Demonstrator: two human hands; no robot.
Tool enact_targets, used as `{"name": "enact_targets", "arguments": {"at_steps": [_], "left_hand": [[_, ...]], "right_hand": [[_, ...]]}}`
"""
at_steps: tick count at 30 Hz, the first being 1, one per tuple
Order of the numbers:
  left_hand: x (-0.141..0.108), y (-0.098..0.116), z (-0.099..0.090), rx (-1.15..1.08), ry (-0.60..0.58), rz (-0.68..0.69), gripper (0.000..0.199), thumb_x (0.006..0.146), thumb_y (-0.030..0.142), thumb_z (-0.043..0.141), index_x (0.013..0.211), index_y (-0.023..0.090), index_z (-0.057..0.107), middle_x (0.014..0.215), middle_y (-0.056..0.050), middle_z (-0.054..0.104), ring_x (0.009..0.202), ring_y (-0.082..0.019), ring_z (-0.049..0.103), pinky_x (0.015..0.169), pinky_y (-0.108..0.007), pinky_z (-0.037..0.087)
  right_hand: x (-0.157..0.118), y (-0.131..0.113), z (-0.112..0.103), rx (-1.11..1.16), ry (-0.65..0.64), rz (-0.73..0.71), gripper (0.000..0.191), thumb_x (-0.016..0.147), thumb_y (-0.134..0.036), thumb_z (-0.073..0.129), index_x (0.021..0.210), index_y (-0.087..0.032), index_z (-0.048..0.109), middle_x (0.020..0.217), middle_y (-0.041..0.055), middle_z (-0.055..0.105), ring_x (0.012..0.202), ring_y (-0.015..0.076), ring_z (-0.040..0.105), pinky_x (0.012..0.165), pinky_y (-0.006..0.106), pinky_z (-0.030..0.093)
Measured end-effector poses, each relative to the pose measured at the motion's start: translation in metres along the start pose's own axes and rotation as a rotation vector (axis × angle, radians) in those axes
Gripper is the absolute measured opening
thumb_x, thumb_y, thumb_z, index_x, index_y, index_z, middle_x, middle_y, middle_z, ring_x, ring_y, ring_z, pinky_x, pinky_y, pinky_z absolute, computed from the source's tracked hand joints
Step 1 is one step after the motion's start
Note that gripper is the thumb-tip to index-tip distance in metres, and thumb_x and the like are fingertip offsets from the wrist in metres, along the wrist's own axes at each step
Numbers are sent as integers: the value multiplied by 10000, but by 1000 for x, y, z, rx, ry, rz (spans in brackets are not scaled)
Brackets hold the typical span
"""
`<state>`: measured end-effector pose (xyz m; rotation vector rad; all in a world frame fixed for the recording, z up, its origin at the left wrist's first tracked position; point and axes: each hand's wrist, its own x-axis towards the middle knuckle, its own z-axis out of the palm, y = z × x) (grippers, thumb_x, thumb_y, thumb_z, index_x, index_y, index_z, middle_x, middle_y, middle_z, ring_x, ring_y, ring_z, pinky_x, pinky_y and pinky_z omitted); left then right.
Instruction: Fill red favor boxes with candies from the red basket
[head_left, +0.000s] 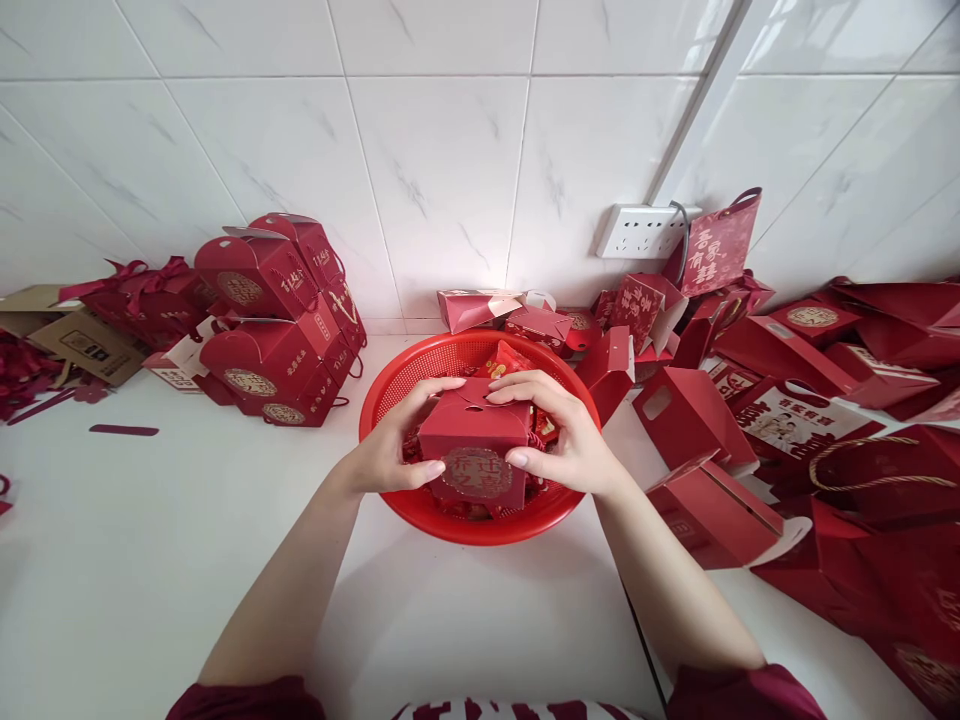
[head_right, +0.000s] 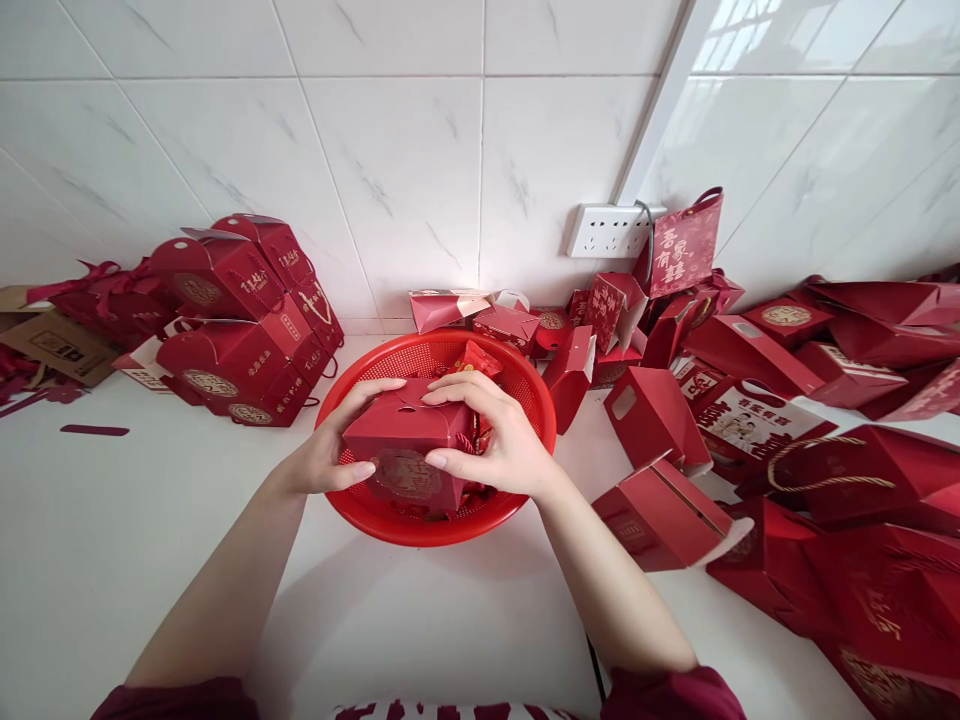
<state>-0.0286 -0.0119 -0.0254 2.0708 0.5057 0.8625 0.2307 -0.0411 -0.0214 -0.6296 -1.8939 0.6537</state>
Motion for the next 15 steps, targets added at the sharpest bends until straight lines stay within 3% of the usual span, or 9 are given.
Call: {"name": "enact_targets", "arguments": {"at_steps": [7,15], "left_hand": [[2,14,8,252,78,78,666,810,605,672,1367,261,550,1327,-140,551,1328,-362,445,1106,-567,402],[6,18,6,196,90,161,465,782,500,727,1160,242,646,1101,-99,667,1114,-306,582,955,-486,511]], "right_hand": [[-1,-4,7,45,-20,-40,434,817,-456,752,1206,-281,670,1271,89,653,1221,289,600,1080,503,466],[0,-8,5,71,-65,-64,374,776,-397,799,1105,-252,695,1249,97,683,1209,298,618,1057,480,492]]}}
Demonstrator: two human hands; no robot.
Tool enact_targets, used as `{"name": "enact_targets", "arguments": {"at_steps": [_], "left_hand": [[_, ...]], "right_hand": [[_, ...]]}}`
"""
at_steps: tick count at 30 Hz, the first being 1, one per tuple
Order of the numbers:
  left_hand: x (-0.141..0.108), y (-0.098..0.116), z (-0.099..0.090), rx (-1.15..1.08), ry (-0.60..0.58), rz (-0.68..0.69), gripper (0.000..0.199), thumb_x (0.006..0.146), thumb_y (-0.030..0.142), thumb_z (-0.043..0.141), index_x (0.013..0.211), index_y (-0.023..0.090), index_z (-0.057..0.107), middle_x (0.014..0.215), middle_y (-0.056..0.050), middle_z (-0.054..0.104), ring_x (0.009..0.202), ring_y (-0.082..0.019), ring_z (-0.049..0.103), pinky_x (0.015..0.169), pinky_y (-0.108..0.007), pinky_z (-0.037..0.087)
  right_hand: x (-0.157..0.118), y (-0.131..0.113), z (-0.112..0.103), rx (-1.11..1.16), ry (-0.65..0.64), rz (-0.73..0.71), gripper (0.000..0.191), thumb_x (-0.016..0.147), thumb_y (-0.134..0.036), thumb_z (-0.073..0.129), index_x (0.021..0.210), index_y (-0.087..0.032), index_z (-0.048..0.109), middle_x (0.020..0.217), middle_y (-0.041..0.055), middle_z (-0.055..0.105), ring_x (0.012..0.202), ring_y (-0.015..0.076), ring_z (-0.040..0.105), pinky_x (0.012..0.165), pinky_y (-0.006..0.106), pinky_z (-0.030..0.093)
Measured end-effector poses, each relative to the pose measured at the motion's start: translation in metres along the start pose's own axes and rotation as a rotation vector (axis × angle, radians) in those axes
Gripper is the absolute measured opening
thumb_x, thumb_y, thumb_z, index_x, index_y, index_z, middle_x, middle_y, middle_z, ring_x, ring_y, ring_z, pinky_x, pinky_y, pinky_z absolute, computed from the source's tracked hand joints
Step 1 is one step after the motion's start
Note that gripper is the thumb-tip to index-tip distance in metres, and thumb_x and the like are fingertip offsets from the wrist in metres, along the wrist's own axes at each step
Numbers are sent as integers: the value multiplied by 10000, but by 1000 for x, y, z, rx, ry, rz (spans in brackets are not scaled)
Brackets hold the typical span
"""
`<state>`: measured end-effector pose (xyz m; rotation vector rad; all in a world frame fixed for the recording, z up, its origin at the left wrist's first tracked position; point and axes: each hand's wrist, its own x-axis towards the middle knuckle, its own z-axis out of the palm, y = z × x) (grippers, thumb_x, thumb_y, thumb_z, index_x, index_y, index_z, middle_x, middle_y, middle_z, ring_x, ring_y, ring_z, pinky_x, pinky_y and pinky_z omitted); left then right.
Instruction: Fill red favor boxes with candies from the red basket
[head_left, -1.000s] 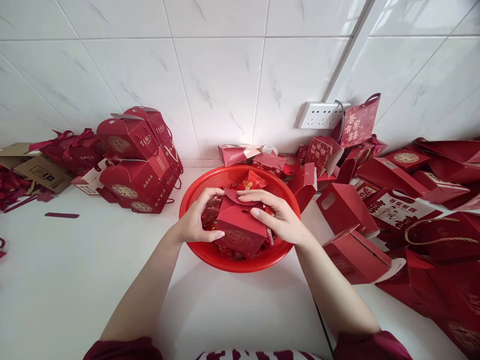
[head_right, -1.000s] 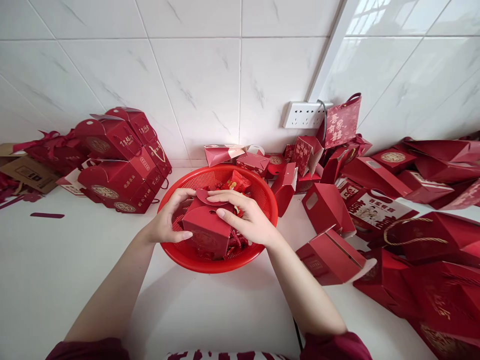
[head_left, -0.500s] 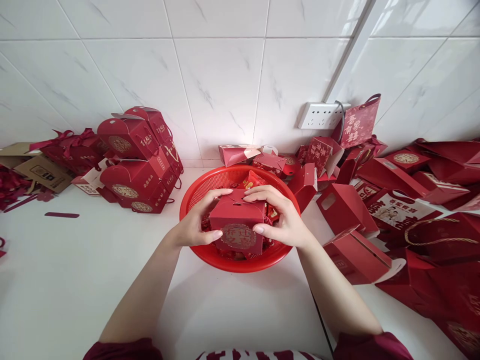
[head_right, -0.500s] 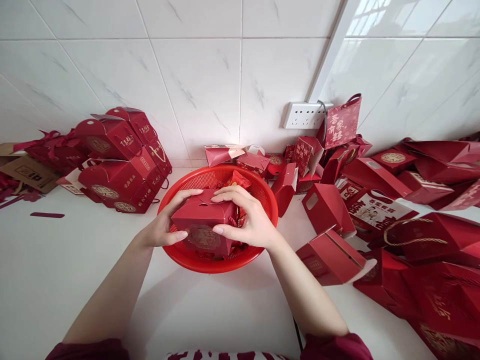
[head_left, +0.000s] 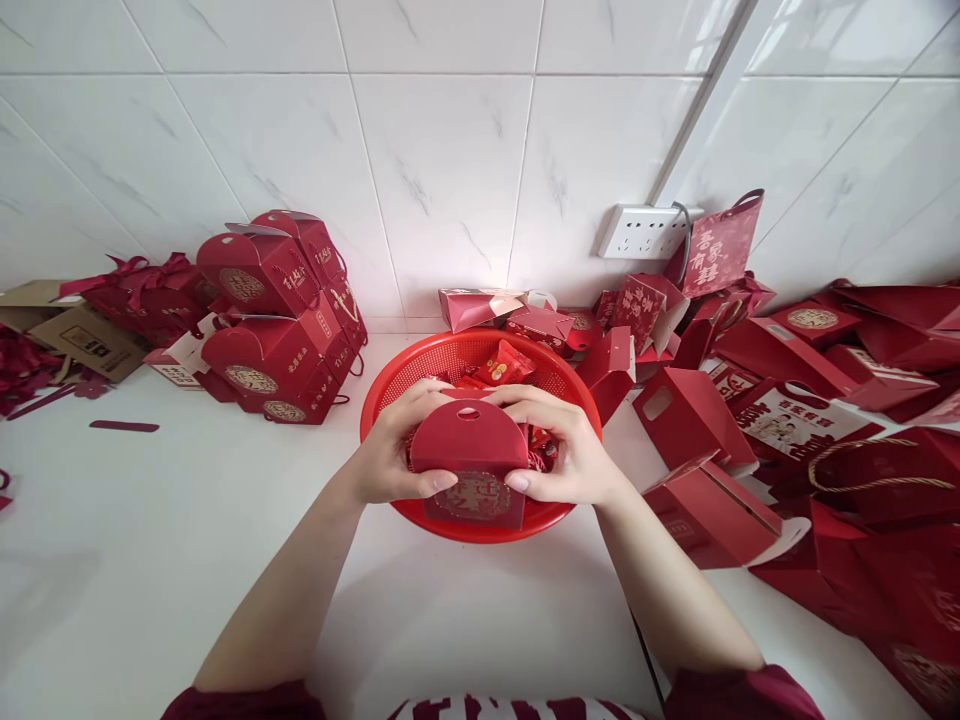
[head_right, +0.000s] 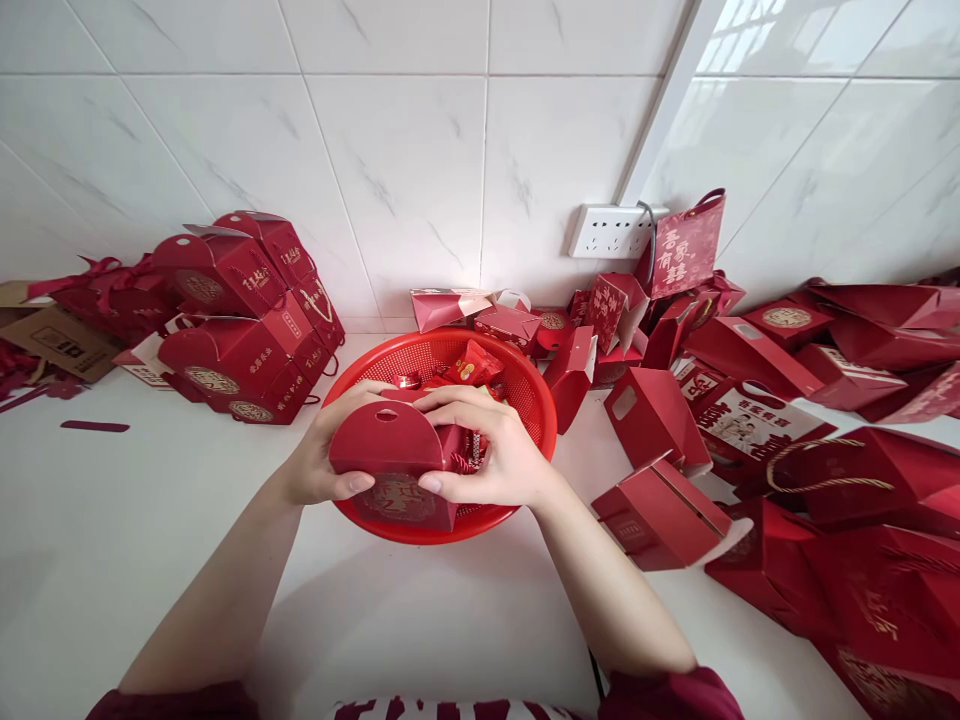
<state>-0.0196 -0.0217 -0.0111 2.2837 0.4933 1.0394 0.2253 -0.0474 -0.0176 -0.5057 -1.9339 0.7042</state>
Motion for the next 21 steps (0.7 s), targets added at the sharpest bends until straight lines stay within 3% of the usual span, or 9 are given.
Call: {"name": "enact_targets", "arguments": {"at_steps": [2,5,8,10,13,17,21], "left_hand": [[0,0,0,0,10,8,459,780,486,732,1160,245,645,1094,-93,669,1110,-303,587,968,-492,506],[-1,2,-2,25,49,-3,507,781,478,736,1224,259,622,1164,-96,651,1147,-308,587,987,-493,507],[-4,7,-3,232,115,-79,642,734,475,792,1303,265,584,1268,-106,596,1204,-312,568,1031,-484,493],[-5,11,-3,433,170,-99,725,691,464,836,1333,264,565,1296,-109,560,1222,-306,559,1066,-470,474],[-5,13,-2,613,248,-28,762,668,478,852,1339,276,554,1283,-101,548,1212,-303,563,1078,-460,472],[-5,17,-1,675,293,29,773,652,507,848,1328,281,547,1270,-100,546,1186,-313,574,1055,-466,492],[-4,23,-2,655,265,51,760,645,487,858,1306,266,557,1255,-105,543,1159,-304,586,1034,-451,501]], "right_hand": [[0,-1,-1,-14,-23,13,389,790,-426,786,1125,-258,681,1265,93,678,1221,301,611,1065,483,486],[-2,-3,0,-71,-5,54,609,839,-468,730,1385,-290,528,1452,103,554,1349,317,514,1119,514,439],[-4,-4,1,-256,40,-19,758,892,-381,678,1553,-361,308,1644,59,302,1492,328,321,1192,567,331],[-5,-3,3,-410,20,-112,707,909,-292,649,1537,-413,347,1668,-1,248,1520,329,260,1216,596,273],[-6,-2,4,-548,0,-153,603,927,-252,618,1483,-420,453,1653,-30,286,1520,328,264,1222,623,242],[-6,-2,5,-565,10,-118,473,938,-311,620,1407,-338,563,1633,14,333,1515,327,280,1213,614,276],[-5,-1,3,-567,-58,-166,466,979,-274,568,1442,-299,524,1504,39,532,1486,276,356,1237,575,253]]}}
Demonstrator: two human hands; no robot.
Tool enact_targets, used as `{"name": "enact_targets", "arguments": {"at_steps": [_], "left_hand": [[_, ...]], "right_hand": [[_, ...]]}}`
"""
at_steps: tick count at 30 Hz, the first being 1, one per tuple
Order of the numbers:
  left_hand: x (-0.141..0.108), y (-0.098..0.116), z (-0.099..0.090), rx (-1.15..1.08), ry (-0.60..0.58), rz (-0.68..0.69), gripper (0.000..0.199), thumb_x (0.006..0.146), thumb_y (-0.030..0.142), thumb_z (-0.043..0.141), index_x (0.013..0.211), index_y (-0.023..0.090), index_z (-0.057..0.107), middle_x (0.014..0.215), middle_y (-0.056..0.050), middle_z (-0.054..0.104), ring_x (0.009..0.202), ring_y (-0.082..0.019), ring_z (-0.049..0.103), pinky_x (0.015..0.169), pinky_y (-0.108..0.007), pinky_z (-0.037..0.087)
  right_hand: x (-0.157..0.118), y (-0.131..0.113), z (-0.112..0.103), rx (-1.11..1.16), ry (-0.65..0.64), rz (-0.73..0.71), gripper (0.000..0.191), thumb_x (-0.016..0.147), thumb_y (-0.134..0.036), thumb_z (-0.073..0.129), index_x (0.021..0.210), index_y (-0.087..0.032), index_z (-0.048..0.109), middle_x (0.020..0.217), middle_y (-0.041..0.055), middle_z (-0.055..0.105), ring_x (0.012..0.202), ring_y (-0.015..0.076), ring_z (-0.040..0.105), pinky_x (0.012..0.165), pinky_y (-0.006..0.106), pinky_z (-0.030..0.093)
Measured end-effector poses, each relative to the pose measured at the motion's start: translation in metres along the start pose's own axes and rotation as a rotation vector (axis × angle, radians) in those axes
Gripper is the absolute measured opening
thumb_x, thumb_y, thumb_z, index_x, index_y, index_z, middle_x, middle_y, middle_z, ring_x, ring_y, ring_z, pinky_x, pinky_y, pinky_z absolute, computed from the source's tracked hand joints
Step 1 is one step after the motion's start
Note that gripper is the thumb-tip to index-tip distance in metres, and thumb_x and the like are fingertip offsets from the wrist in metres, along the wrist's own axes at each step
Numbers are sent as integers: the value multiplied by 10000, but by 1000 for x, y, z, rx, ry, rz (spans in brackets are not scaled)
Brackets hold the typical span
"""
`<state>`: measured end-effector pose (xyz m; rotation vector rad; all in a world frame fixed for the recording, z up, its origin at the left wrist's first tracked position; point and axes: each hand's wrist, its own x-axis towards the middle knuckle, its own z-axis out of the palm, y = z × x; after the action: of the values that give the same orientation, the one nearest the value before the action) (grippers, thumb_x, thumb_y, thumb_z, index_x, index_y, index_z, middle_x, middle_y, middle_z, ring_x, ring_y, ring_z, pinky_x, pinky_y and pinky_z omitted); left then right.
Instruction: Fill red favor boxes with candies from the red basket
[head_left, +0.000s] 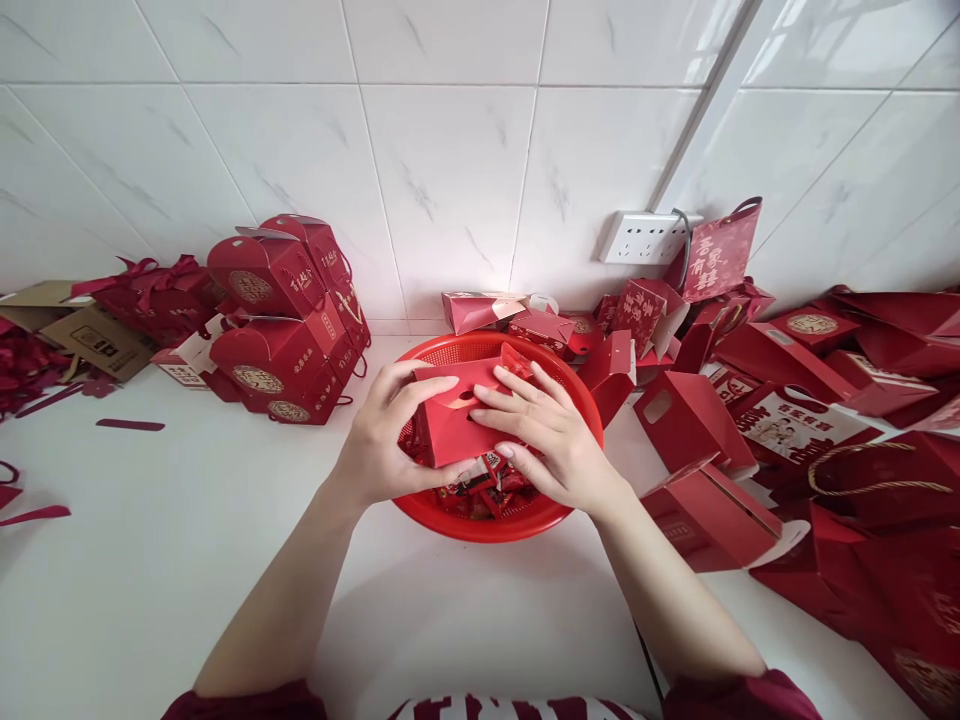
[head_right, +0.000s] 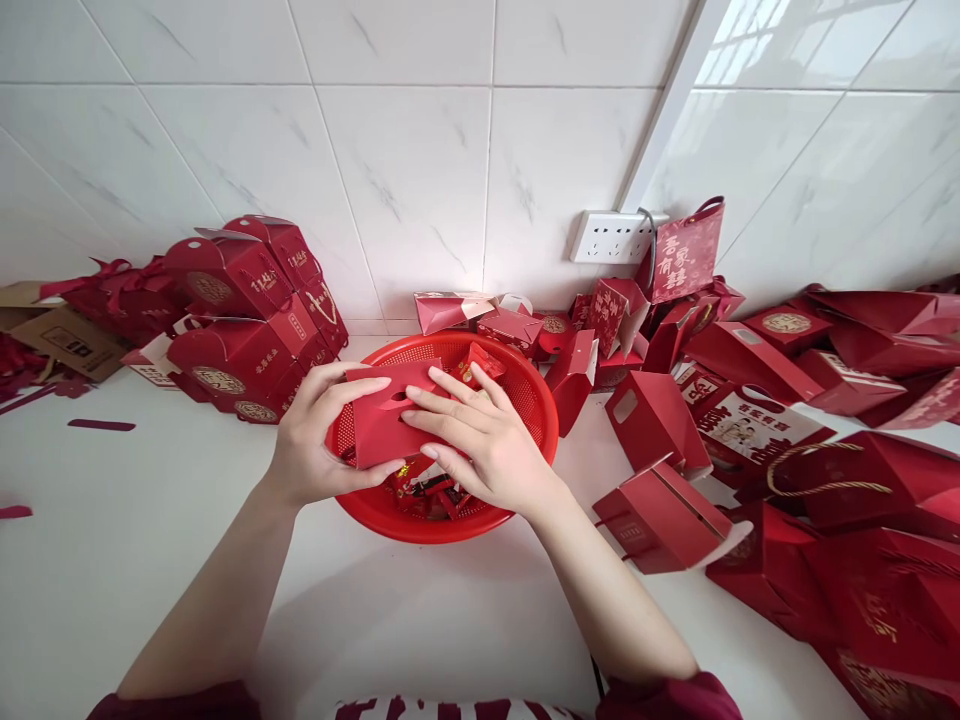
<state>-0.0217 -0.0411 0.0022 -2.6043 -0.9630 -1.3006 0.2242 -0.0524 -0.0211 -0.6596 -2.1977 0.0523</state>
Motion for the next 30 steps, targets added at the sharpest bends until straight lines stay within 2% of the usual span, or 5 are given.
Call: {"name": "enact_targets", "arguments": {"at_steps": [9,15,22,26,30], "left_hand": [[1,-1,-8,-100,-114,-95,681,663,427,835,1273,254,586,1250,-105,561,1154,-299,592,1008,-451,505],[0,1,-9,-379,-151,-181,665,674,430,828,1277,261,603,1257,-98,590,1184,-306,576,1009,-455,508],[-2,-3,11,-784,-327,-559,454,903,483,628,1287,245,583,1357,-105,596,1169,-278,636,922,-391,585],[-1,19,16,-494,-140,-625,495,943,417,597,1400,270,476,1461,-101,521,1337,-285,533,1045,-450,530],[-4,65,0,-116,-18,-317,525,871,266,691,1369,289,524,1422,-82,548,1318,-279,545,1064,-471,530]], "right_hand": [[1,-3,2,21,-36,0,485,967,-312,598,1448,-318,533,1477,34,563,1454,276,414,1211,535,323],[0,-1,-9,453,-93,180,494,889,-489,684,1356,-340,619,1689,18,180,1509,340,287,1201,563,312],[4,0,-12,631,-50,430,342,927,-428,662,1256,-338,679,1401,37,608,1304,246,563,1130,494,442],[5,-7,-16,488,10,534,332,911,-473,664,1202,-318,708,1329,39,655,1244,261,606,1084,490,492],[-4,-34,-46,100,46,476,401,869,-477,705,1237,-319,700,1373,62,625,1263,337,584,1053,549,511]]}}
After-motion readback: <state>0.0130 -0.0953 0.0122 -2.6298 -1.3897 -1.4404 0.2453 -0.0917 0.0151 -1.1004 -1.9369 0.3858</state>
